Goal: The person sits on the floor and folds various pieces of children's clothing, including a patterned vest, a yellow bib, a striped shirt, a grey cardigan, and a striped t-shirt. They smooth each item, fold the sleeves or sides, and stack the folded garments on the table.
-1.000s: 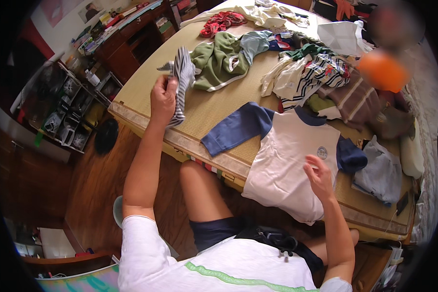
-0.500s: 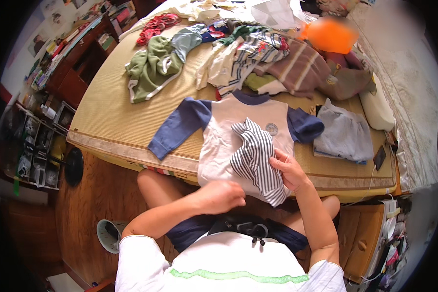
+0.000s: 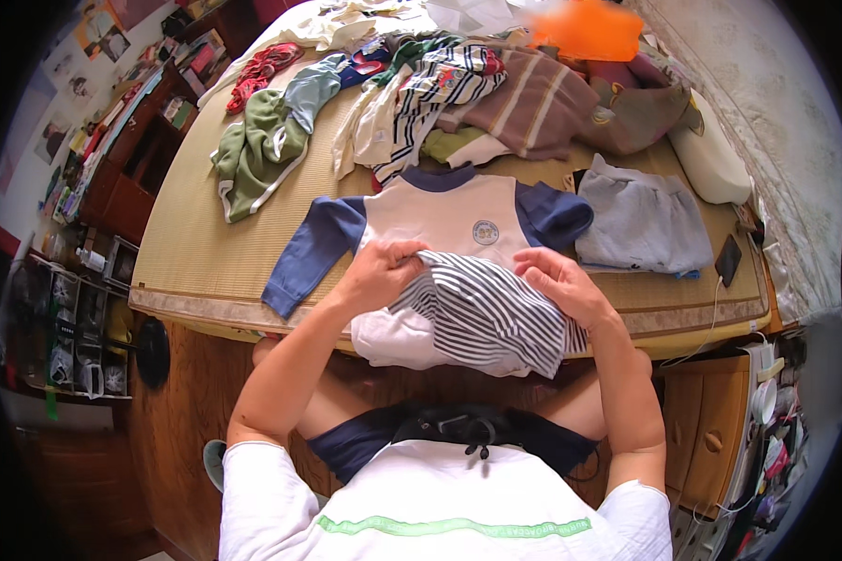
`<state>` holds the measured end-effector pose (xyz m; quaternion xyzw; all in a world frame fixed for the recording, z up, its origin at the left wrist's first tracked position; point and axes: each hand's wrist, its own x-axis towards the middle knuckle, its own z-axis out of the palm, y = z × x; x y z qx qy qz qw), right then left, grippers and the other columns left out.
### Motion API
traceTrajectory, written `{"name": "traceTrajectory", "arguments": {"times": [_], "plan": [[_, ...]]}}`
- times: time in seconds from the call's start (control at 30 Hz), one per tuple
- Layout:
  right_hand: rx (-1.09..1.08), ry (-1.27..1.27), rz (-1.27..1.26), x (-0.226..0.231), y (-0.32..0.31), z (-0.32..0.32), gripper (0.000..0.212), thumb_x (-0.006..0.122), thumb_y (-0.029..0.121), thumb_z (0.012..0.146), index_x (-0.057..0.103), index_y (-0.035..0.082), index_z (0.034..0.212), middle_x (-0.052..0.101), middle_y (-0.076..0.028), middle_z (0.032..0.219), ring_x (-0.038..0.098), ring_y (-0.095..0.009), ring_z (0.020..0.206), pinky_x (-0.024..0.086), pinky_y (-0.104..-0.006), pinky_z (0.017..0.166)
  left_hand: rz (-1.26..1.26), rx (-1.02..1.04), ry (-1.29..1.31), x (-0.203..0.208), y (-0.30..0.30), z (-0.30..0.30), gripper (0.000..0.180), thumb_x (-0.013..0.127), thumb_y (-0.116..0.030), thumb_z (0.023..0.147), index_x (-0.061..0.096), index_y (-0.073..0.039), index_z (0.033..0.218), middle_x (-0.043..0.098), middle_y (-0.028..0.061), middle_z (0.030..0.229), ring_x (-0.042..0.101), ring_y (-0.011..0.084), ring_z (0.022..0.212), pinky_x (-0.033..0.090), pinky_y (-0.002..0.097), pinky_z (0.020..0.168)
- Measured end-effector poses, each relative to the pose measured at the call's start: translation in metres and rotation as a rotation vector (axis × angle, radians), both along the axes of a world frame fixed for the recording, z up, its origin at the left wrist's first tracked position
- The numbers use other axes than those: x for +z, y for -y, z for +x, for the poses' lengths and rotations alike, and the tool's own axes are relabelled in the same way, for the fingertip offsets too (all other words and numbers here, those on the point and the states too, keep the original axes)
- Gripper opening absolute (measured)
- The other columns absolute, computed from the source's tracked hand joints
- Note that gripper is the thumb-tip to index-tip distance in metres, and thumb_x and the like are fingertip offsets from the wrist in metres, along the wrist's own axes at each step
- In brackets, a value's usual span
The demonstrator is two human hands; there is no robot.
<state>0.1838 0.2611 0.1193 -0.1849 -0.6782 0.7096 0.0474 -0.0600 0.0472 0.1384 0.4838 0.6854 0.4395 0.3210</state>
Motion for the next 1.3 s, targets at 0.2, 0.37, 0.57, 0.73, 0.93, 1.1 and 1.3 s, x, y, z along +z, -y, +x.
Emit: {"name": "traceTrajectory", "arguments": {"times": [0.2, 0.37, 0.57, 0.73, 0.93, 1.1, 1.3], "plan": [[-0.046, -0.106, 1.006, 0.012, 0.044, 0.005, 0.057, 0.081, 0.019, 0.076, 0.059, 0.003, 0.127, 0.067, -0.017, 0.119, 0.065, -0.03, 0.111, 0.05, -0.0403, 0.096, -0.153, 0.032, -0.189, 0.008, -0.021, 0.008, 0.02, 0.061, -0.017, 0.098, 0.067, 0.001, 0.101, 0.059, 0.0034, 0.069, 0.049, 0.0076, 0.066, 0.045, 0.031, 0.061], [-0.255, -0.107, 1.248, -0.03, 0.029, 0.027, 0.041, 0.068, 0.0, 0.074, 0.065, 0.002, 0.114, 0.071, -0.02, 0.108, 0.066, -0.039, 0.104, 0.053, -0.0448, 0.091, 0.017, 0.035, -0.41, 0.04, -0.017, 0.022, 0.015, 0.064, -0.012, 0.096, 0.068, 0.002, 0.101, 0.061, 0.0126, 0.071, 0.05, 0.0134, 0.064, 0.047, 0.0318, 0.062], [-0.36, -0.211, 0.568, 0.058, 0.021, 0.057, 0.026, 0.058, -0.009, 0.084, 0.071, -0.001, 0.105, 0.074, -0.011, 0.093, 0.069, -0.019, 0.089, 0.053, -0.0309, 0.085, 0.235, 0.05, -0.363, 0.092, 0.026, 0.016, 0.011, 0.069, -0.006, 0.091, 0.07, 0.001, 0.101, 0.069, 0.0153, 0.078, 0.066, 0.0192, 0.071, 0.051, 0.031, 0.066], [-0.398, -0.435, 0.877, 0.172, 0.016, 0.05, 0.019, 0.065, -0.004, 0.088, 0.072, -0.002, 0.106, 0.073, -0.004, 0.091, 0.063, -0.009, 0.085, 0.051, -0.0243, 0.079, 0.408, 0.197, -0.408, 0.17, 0.05, 0.006, 0.015, 0.073, -0.006, 0.091, 0.072, 0.003, 0.103, 0.071, 0.0042, 0.08, 0.061, 0.0058, 0.073, 0.05, 0.0236, 0.066], [-0.362, -0.582, 0.84, 0.264, 0.049, 0.05, 0.014, 0.075, -0.001, 0.086, 0.074, -0.003, 0.1, 0.073, -0.002, 0.087, 0.063, -0.006, 0.08, 0.051, -0.0207, 0.073, 0.631, 0.211, -0.537, 0.242, 0.105, 0.01, 0.014, 0.071, -0.004, 0.093, 0.071, 0.001, 0.106, 0.071, -0.0015, 0.089, 0.061, 0.0028, 0.08, 0.049, 0.0195, 0.07], [-0.238, -0.546, 0.802, 0.299, 0.082, 0.081, 0.016, 0.078, 0.0, 0.084, 0.072, -0.006, 0.098, 0.073, -0.005, 0.086, 0.064, -0.006, 0.076, 0.051, -0.0199, 0.069, 0.676, 0.131, -0.328, 0.259, 0.146, 0.006, 0.019, 0.069, -0.009, 0.096, 0.067, 0.004, 0.11, 0.071, 0.0019, 0.093, 0.063, 0.0042, 0.081, 0.05, 0.0184, 0.073], [-0.142, -0.507, 0.802, 0.283, 0.052, 0.049, 0.015, 0.076, 0.004, 0.088, 0.071, -0.007, 0.097, 0.072, -0.004, 0.084, 0.063, -0.005, 0.073, 0.049, -0.0187, 0.066, 0.586, 0.164, -0.34, 0.235, 0.117, -0.02, 0.016, 0.068, -0.007, 0.097, 0.069, 0.004, 0.108, 0.071, 0.0009, 0.088, 0.061, 0.0027, 0.08, 0.048, 0.0173, 0.07]]}}
